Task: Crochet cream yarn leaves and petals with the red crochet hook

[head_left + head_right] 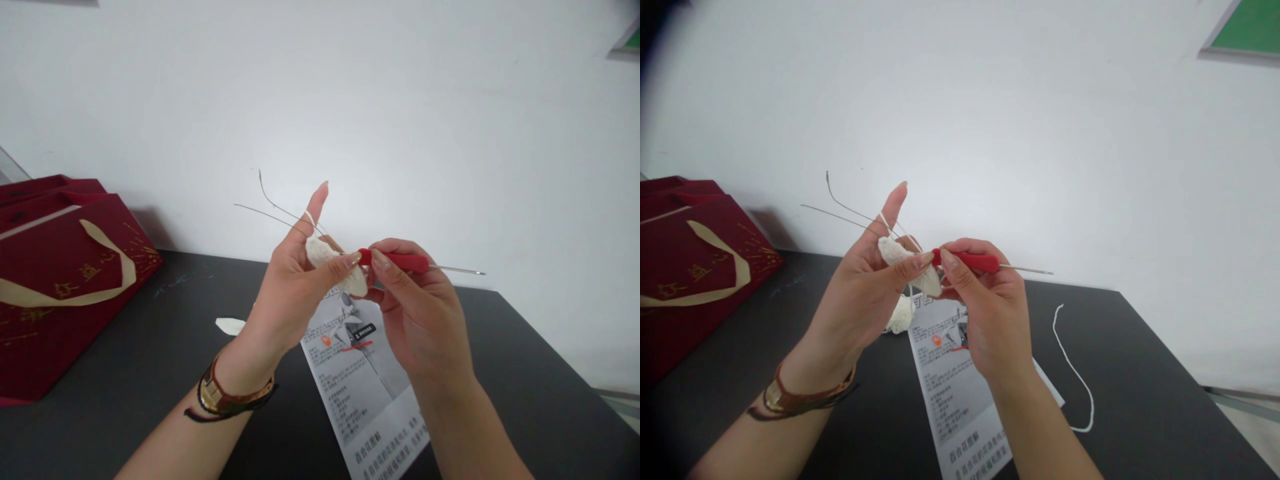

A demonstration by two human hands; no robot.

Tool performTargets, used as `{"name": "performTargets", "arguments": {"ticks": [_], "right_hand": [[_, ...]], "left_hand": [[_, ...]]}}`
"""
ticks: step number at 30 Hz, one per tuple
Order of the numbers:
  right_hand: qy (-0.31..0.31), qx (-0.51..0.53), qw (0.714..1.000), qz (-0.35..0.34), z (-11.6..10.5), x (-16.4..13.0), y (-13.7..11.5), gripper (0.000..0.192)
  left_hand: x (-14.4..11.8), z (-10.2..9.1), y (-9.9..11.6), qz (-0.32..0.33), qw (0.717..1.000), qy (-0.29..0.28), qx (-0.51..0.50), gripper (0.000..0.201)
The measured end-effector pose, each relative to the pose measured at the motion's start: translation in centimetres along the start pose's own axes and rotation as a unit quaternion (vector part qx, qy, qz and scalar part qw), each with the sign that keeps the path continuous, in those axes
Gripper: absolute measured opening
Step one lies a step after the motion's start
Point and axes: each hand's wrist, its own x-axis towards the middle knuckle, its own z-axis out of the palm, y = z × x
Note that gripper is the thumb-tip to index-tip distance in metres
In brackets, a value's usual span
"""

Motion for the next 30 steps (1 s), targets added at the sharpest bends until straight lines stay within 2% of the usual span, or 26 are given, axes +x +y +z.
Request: {"name": "performTargets", "arguments": {"ticks": [3, 10, 14, 23, 30], "right_hand": [[0.004, 0.010, 1.000, 0.006, 0.1, -0.1, -0.1, 0.001], [0.012, 0.024, 1.000, 0.015, 0.3, 0.0, -0.2, 0.003], [0.019, 0.040, 0.999, 0.019, 0.0, 0.1, -0.1, 0.007], [0.025, 0.078, 0.996, 0.023, -0.1, 0.2, -0.3, 0.009], [0.020, 0.116, 0.992, 0.038, 0.4, 0.1, -1.2, 0.013]], "left_hand": [[-0.1, 0.1, -0.1, -0.005, 1.000, 0.008, -0.006, 0.081], [-0.3, 0.2, 0.0, -0.015, 1.000, 0.022, 0.000, 0.082], [-0.6, 0.7, 0.3, -0.050, 0.998, 0.028, 0.001, 0.086], [-1.5, 1.9, 0.7, -0.081, 0.995, 0.061, -0.009, 0.092], [-2.4, 3.0, 0.5, -0.074, 0.990, 0.119, 0.000, 0.094]]}}
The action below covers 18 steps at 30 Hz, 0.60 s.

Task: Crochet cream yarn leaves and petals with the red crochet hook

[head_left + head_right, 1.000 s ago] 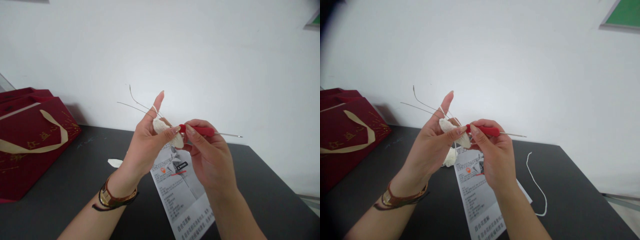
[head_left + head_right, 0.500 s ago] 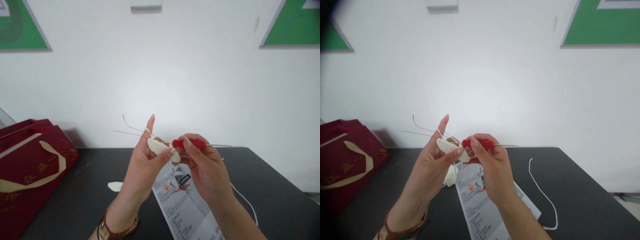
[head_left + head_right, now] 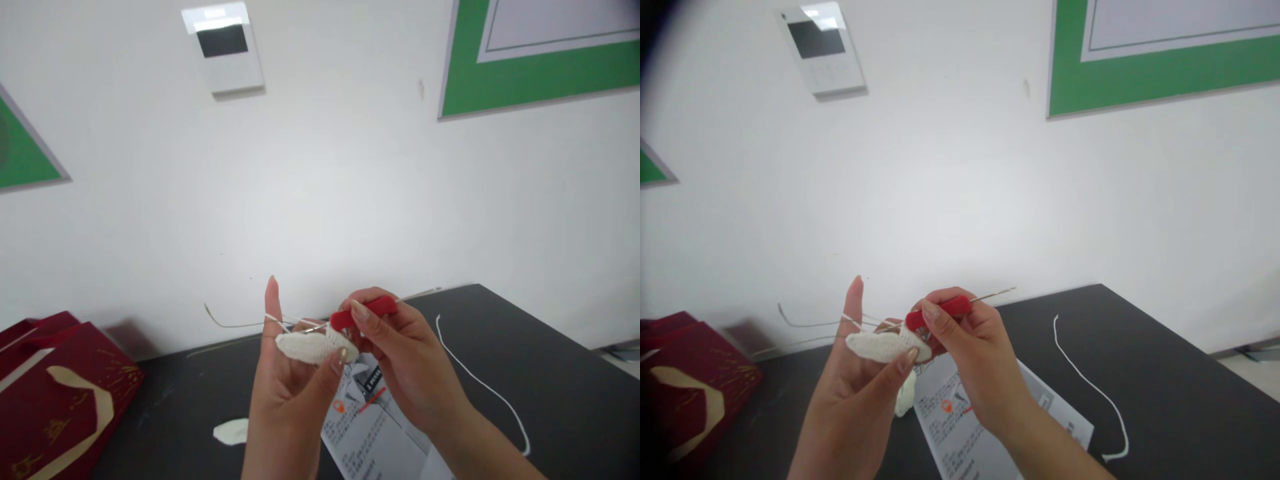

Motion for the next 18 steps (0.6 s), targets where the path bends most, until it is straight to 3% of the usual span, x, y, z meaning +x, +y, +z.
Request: {"name": "performTargets", "arguments": {"ticks": [5, 11, 18], "right_hand": [[0.003, -0.021, 1.000, -0.010, 0.22, 0.13, -0.11, 0.016], [0.000, -0.031, 0.999, -0.013, 0.21, 0.11, -0.10, 0.017], [-0.004, -0.028, 1.000, -0.005, 0.22, -0.01, -0.38, 0.016]], "left_hand": [[-0.54, 0.58, -0.58, 0.009, 0.999, 0.038, -0.027, 0.100], [-0.94, 0.79, -0.65, 0.002, 0.999, 0.017, -0.032, 0.089], [-0.95, 0.63, -0.42, -0.004, 0.999, 0.032, -0.015, 0.091]]}}
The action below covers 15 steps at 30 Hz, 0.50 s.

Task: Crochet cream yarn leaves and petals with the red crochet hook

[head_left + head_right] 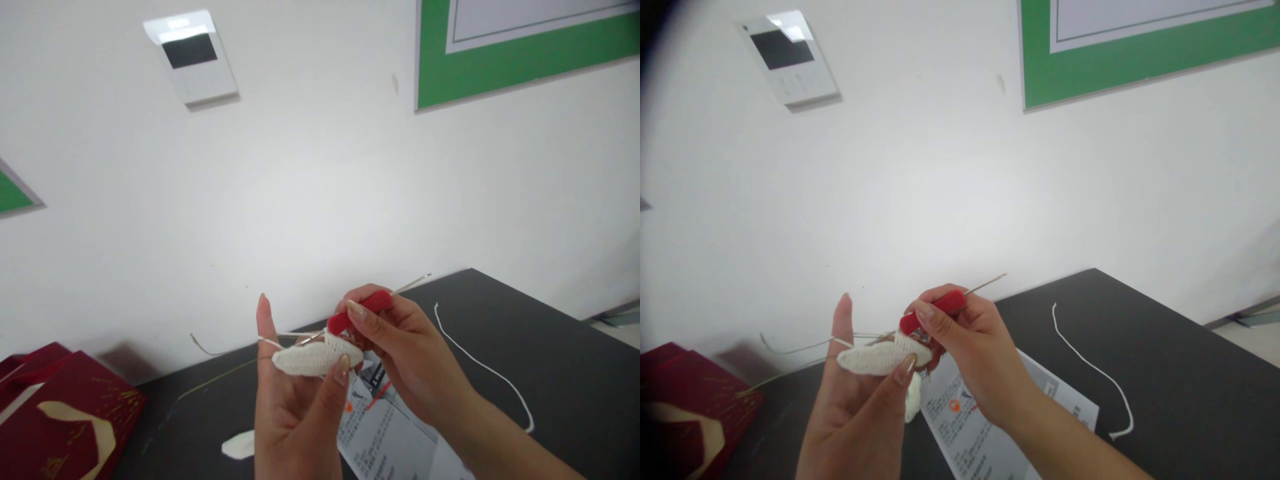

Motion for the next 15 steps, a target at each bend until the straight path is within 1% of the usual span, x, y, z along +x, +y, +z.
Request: {"name": "performTargets", "arguments": {"ticks": [3, 8, 15], "right_hand": [[-0.007, 0.001, 1.000, -0.002, 0.03, -0.04, -0.15, 0.016], [-0.018, 0.001, 1.000, -0.003, 0.05, -0.10, -0.25, 0.014], [-0.032, 0.016, 0.999, -0.013, 0.14, -0.15, -0.47, 0.011]], "left_hand": [[-0.13, -0.05, 0.07, 0.001, 1.000, 0.011, 0.006, 0.089], [-0.38, 0.09, 0.13, 0.016, 1.000, 0.020, 0.009, 0.091], [-0.56, -0.02, 0.18, 0.007, 1.000, 0.017, -0.004, 0.087]]}}
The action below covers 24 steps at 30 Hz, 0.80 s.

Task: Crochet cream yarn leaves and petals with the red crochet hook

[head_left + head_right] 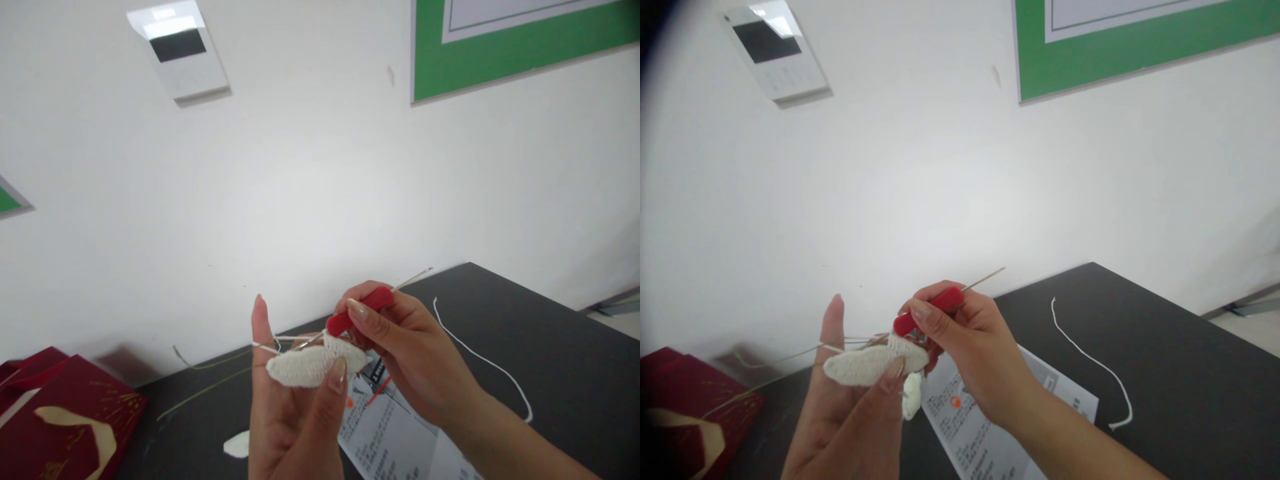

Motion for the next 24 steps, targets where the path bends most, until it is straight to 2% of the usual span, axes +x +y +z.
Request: {"name": "performTargets", "arguments": {"ticks": [7, 14, 24], "right_hand": [[-0.005, 0.010, 1.000, 0.004, 0.0, 0.0, 0.1, 0.011], [-0.018, 0.004, 1.000, 0.003, -0.2, 0.0, 0.2, 0.013], [-0.024, 0.007, 1.000, 0.002, -0.2, 0.0, 0.1, 0.013]], "left_hand": [[-0.2, 0.2, 0.2, 0.014, 1.000, 0.006, 0.017, 0.082], [-0.3, 1.1, 0.4, 0.023, 0.999, 0.042, 0.008, 0.078], [-0.3, 1.4, 0.3, 0.030, 0.998, 0.049, -0.005, 0.078]]}}
